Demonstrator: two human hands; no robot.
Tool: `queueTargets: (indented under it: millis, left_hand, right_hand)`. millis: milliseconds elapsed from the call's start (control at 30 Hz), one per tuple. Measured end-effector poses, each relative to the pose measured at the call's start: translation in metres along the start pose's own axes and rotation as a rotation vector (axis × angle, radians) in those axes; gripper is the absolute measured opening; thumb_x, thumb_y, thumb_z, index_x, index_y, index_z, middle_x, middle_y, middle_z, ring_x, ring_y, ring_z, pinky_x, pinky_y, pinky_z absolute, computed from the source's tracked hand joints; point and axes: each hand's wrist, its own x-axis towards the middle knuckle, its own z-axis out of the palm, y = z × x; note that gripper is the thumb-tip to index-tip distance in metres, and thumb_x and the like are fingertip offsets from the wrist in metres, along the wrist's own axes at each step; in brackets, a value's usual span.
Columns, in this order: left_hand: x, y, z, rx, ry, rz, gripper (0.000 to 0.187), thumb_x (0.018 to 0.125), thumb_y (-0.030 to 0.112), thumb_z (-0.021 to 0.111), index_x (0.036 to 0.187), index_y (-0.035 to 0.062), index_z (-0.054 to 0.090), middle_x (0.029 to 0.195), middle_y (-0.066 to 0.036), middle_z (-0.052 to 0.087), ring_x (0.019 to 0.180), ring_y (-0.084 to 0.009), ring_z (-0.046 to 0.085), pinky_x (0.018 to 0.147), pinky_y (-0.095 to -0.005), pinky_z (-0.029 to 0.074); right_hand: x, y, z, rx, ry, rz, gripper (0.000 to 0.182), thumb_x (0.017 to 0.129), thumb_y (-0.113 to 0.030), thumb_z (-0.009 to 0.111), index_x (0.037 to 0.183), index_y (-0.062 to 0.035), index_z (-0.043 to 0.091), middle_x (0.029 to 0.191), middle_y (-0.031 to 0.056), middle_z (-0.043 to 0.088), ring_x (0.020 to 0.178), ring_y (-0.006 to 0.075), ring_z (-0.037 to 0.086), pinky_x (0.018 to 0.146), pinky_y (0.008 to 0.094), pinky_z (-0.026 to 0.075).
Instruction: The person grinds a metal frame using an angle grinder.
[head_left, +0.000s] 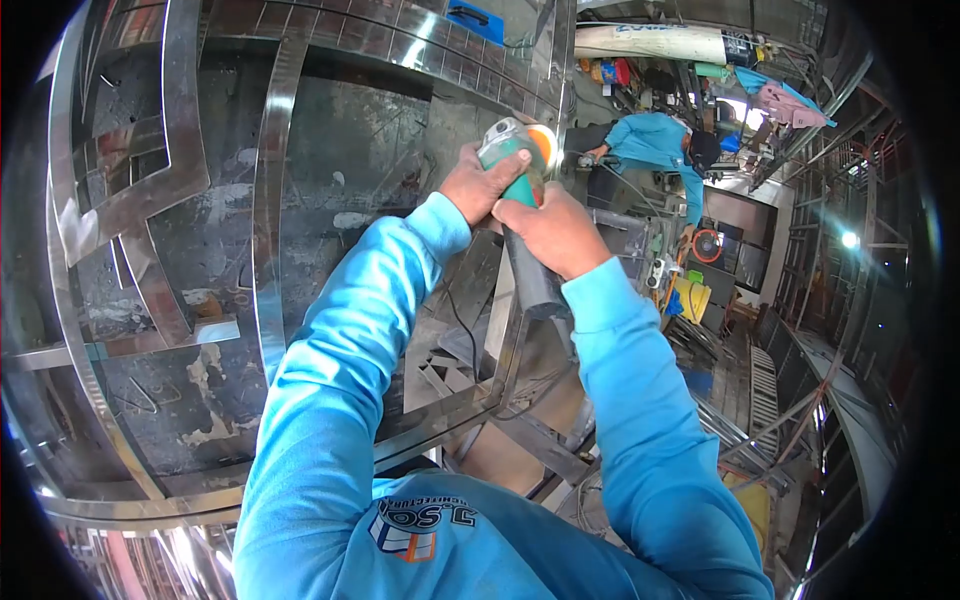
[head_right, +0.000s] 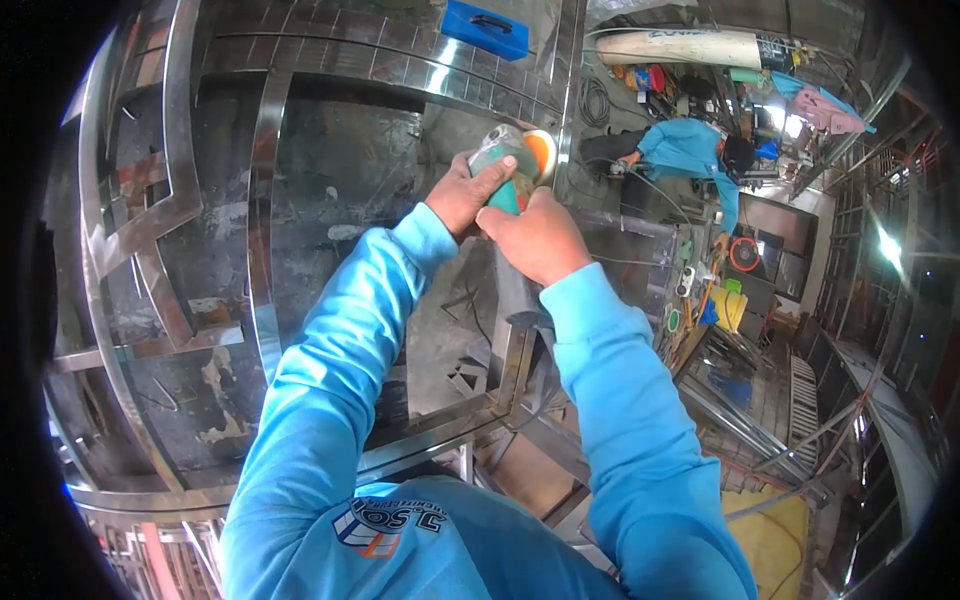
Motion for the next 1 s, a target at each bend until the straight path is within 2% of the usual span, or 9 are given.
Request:
queueTargets:
  millis: [67, 100, 200, 300, 433, 533, 733, 833, 1000]
  left_hand:
    - [-0.002, 0.004, 0.006, -0.028, -0.02, 0.036, 0.093, 0.085, 0.048, 0.078, 0.137, -0.0135, 0.033, 0.119, -0.024, 0.06, 0.104, -0.0246, 0.064, 0.085, -0.0344, 0.055]
    - [0.009, -0.009, 0.001, 0.029, 0.011, 0.09, 0.098, 0.082, 0.054, 0.077, 0.136, -0.0126, 0.031, 0.115, -0.027, 0.062, 0.092, -0.0288, 0.07, 0.064, -0.0358, 0.061]
    - [0.012, -0.009, -0.009, -0.112, 0.029, -0.07, 0.09, 0.086, 0.049, 0.076, 0.137, -0.0131, 0.034, 0.118, -0.023, 0.06, 0.103, -0.0242, 0.065, 0.085, -0.0322, 0.055]
    - [0.007, 0.005, -0.011, -0.105, 0.013, -0.154, 0.092, 0.086, 0.05, 0.077, 0.137, -0.0131, 0.034, 0.118, -0.023, 0.06, 0.103, -0.0249, 0.065, 0.086, -0.0322, 0.054]
    - [-0.006, 0.008, 0.004, 0.052, 0.027, 0.033, 0.093, 0.085, 0.052, 0.077, 0.136, -0.0127, 0.034, 0.116, -0.023, 0.061, 0.103, -0.0248, 0.065, 0.088, -0.0335, 0.054]
    - [0.003, -0.005, 0.002, 0.031, -0.008, 0.087, 0.098, 0.083, 0.056, 0.077, 0.136, -0.0131, 0.033, 0.116, -0.023, 0.061, 0.099, -0.0258, 0.066, 0.084, -0.0328, 0.055]
    - [0.014, -0.003, -0.015, -0.014, 0.05, -0.138, 0.094, 0.083, 0.054, 0.076, 0.136, -0.012, 0.034, 0.11, -0.025, 0.064, 0.089, -0.0286, 0.071, 0.067, -0.0364, 0.061]
    - [0.001, 0.0, -0.004, 0.062, 0.112, -0.013, 0.09, 0.084, 0.052, 0.076, 0.135, -0.011, 0.035, 0.106, -0.024, 0.065, 0.084, -0.0291, 0.071, 0.06, -0.0375, 0.061]
    - [-0.02, -0.014, -0.007, 0.024, 0.041, -0.081, 0.093, 0.084, 0.052, 0.075, 0.137, -0.0114, 0.032, 0.109, -0.026, 0.064, 0.077, -0.0301, 0.072, 0.05, -0.0368, 0.06]
  right_hand:
    - [0.001, 0.003, 0.001, -0.005, 0.017, 0.022, 0.061, 0.076, -0.041, 0.072, 0.102, 0.0142, 0.064, 0.1, 0.0309, 0.069, 0.099, 0.041, 0.069, 0.088, 0.0421, 0.052]
    - [0.003, 0.001, 0.001, -0.003, 0.029, 0.027, 0.061, 0.076, -0.041, 0.072, 0.102, 0.0137, 0.064, 0.1, 0.031, 0.069, 0.099, 0.0411, 0.069, 0.088, 0.0423, 0.052]
    - [0.016, -0.014, 0.006, -0.091, -0.039, 0.058, 0.062, 0.076, -0.042, 0.072, 0.101, 0.0147, 0.063, 0.099, 0.0311, 0.069, 0.099, 0.0407, 0.069, 0.088, 0.0427, 0.052]
    - [0.026, -0.011, 0.006, -0.113, -0.091, 0.06, 0.064, 0.077, -0.042, 0.071, 0.103, 0.0156, 0.062, 0.099, 0.0319, 0.069, 0.099, 0.0411, 0.069, 0.088, 0.0428, 0.052]
    - [-0.006, -0.012, -0.002, -0.068, 0.035, 0.031, 0.064, 0.077, -0.042, 0.071, 0.105, 0.0159, 0.061, 0.1, 0.0325, 0.068, 0.1, 0.042, 0.068, 0.089, 0.0436, 0.052]
    - [-0.007, -0.01, 0.0, -0.06, 0.072, 0.037, 0.065, 0.077, -0.042, 0.071, 0.105, 0.0165, 0.061, 0.101, 0.033, 0.068, 0.101, 0.0425, 0.068, 0.089, 0.044, 0.052]
    - [0.034, -0.004, 0.013, -0.113, -0.079, 0.059, 0.067, 0.077, -0.042, 0.071, 0.105, 0.0177, 0.061, 0.104, 0.0333, 0.068, 0.102, 0.0436, 0.067, 0.089, 0.0443, 0.052]
    - [0.01, -0.008, 0.008, -0.128, -0.007, 0.04, 0.069, 0.077, -0.043, 0.072, 0.108, 0.0173, 0.06, 0.105, 0.0329, 0.068, 0.102, 0.0439, 0.067, 0.09, 0.0441, 0.052]
    - [0.001, 0.014, 0.02, -0.099, -0.055, 0.079, 0.073, 0.076, -0.044, 0.071, 0.115, 0.0161, 0.056, 0.108, 0.0327, 0.067, 0.103, 0.0429, 0.067, 0.091, 0.0436, 0.051]
